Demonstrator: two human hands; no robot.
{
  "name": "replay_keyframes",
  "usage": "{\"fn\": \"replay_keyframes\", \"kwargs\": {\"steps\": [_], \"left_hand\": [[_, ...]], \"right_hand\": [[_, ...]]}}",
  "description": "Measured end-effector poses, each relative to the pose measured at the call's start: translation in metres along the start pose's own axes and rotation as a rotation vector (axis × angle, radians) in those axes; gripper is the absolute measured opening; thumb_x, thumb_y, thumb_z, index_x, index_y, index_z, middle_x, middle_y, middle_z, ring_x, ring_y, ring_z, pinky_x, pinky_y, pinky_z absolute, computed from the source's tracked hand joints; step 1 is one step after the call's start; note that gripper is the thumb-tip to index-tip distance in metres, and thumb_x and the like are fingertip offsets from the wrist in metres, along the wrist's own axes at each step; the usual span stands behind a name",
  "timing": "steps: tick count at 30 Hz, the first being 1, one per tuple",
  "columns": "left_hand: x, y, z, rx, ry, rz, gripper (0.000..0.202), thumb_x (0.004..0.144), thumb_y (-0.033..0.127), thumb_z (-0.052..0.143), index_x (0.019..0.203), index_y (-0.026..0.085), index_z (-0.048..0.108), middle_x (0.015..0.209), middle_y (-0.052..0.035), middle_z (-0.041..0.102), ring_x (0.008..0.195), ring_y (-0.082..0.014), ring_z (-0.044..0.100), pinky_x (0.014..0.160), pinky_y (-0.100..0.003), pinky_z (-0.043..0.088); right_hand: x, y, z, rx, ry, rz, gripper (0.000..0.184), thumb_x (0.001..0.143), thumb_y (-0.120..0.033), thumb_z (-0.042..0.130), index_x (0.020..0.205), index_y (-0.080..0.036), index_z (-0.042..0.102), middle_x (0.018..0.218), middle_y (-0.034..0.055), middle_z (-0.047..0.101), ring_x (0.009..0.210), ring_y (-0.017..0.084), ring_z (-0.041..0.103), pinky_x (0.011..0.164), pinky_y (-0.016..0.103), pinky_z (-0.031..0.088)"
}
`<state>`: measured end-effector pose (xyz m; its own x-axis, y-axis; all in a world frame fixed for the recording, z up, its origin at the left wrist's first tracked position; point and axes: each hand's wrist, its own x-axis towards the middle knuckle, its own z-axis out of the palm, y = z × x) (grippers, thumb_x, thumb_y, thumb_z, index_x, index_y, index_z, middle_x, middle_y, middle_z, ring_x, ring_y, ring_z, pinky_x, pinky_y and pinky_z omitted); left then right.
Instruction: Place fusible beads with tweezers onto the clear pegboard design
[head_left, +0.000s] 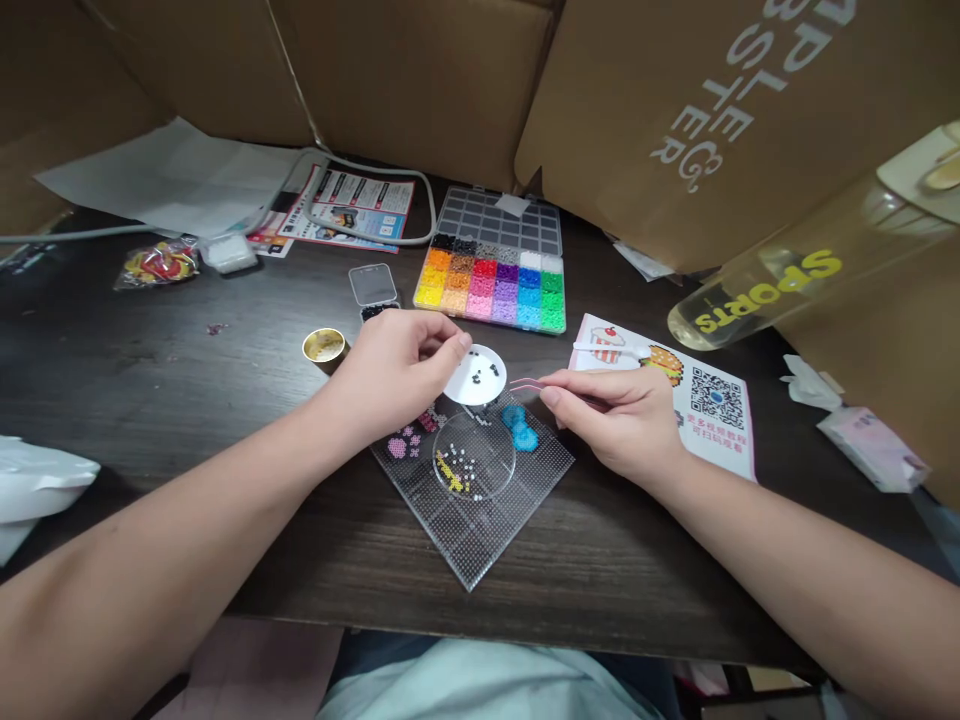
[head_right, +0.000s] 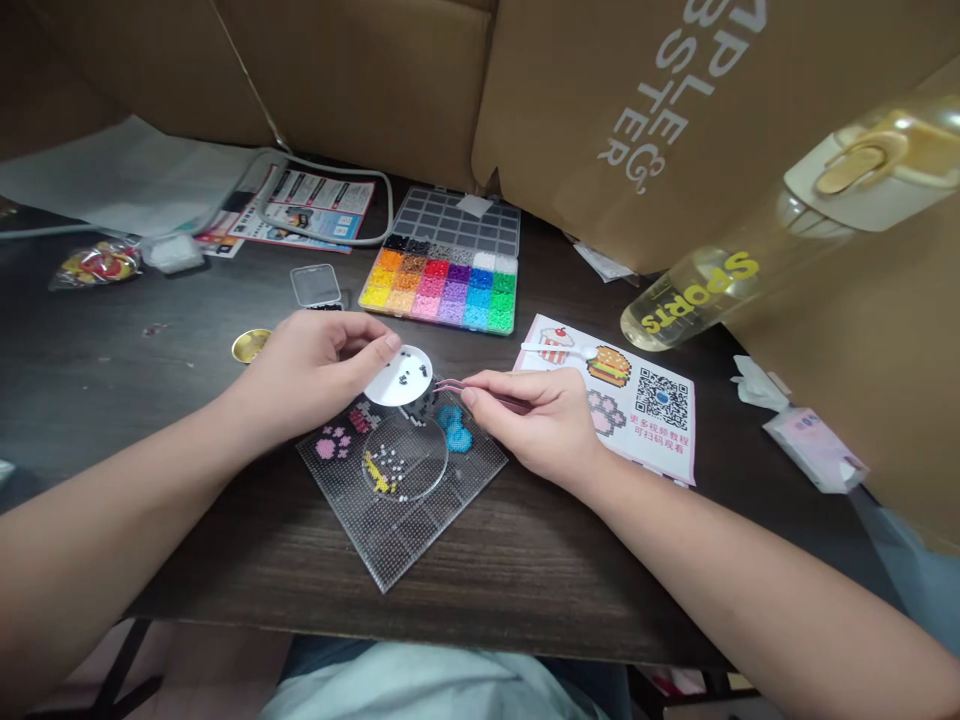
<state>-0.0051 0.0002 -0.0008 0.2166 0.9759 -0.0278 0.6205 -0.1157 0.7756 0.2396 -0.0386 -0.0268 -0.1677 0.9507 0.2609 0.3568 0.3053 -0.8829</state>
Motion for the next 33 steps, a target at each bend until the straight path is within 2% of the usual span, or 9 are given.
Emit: {"fn": "replay_keyframes", "kwargs": {"steps": [4, 8, 16, 24, 28, 33], "left_hand": [[-0.002, 0.005, -0.002, 0.062, 0.068, -0.014, 0.026, 0.094, 0.042, 0.065, 0.085, 0.023, 0.08, 0.075, -0.0005, 0.079, 0.069, -0.0185, 0.068, 0.068, -0.031, 0.046], [-0.003, 0.008, -0.002, 0.08, 0.082, -0.026, 0.024, 0.093, 0.039, 0.066, 0.082, 0.024, 0.08, 0.071, 0.0014, 0.077, 0.065, -0.0171, 0.065, 0.067, -0.032, 0.045], [-0.003, 0.007, -0.002, 0.046, 0.104, -0.042, 0.029, 0.095, 0.043, 0.064, 0.082, 0.023, 0.08, 0.071, -0.0011, 0.078, 0.072, -0.0207, 0.068, 0.066, -0.036, 0.044], [-0.001, 0.007, -0.001, 0.069, 0.095, -0.06, 0.028, 0.093, 0.041, 0.065, 0.079, 0.024, 0.08, 0.066, 0.0006, 0.075, 0.065, -0.0186, 0.066, 0.063, -0.034, 0.042], [-0.001, 0.007, 0.001, 0.068, 0.087, -0.077, 0.025, 0.093, 0.04, 0.066, 0.08, 0.023, 0.081, 0.069, 0.0009, 0.076, 0.064, -0.0176, 0.065, 0.062, -0.033, 0.042], [-0.001, 0.006, 0.0, 0.051, 0.082, -0.061, 0.026, 0.094, 0.041, 0.066, 0.08, 0.024, 0.081, 0.068, 0.0015, 0.076, 0.063, -0.0176, 0.064, 0.066, -0.036, 0.044]], "right_hand": [[0.002, 0.005, 0.001, -0.02, -0.102, -0.019, 0.014, 0.089, -0.019, 0.077, 0.091, -0.021, 0.091, 0.069, 0.003, 0.08, 0.053, 0.013, 0.068, 0.048, 0.022, 0.054], [0.001, 0.01, 0.002, -0.064, -0.187, -0.018, 0.015, 0.091, -0.021, 0.076, 0.093, -0.019, 0.091, 0.076, 0.0045, 0.083, 0.059, 0.016, 0.074, 0.051, 0.022, 0.056], [0.0, 0.01, 0.002, -0.13, -0.157, -0.042, 0.016, 0.092, -0.019, 0.076, 0.089, -0.024, 0.09, 0.072, 0.0007, 0.081, 0.056, 0.016, 0.071, 0.049, 0.026, 0.054], [0.0, 0.01, 0.004, -0.141, -0.163, -0.062, 0.015, 0.093, -0.017, 0.075, 0.091, -0.023, 0.089, 0.07, 0.0003, 0.08, 0.058, 0.016, 0.072, 0.051, 0.028, 0.057], [0.0, 0.01, 0.003, -0.155, -0.16, -0.061, 0.015, 0.092, -0.016, 0.075, 0.092, -0.022, 0.089, 0.075, 0.0019, 0.082, 0.06, 0.018, 0.075, 0.052, 0.028, 0.058], [-0.001, 0.008, 0.003, -0.161, -0.169, -0.062, 0.016, 0.093, -0.017, 0.074, 0.091, -0.023, 0.089, 0.074, 0.0009, 0.082, 0.06, 0.017, 0.074, 0.053, 0.028, 0.058]]}}
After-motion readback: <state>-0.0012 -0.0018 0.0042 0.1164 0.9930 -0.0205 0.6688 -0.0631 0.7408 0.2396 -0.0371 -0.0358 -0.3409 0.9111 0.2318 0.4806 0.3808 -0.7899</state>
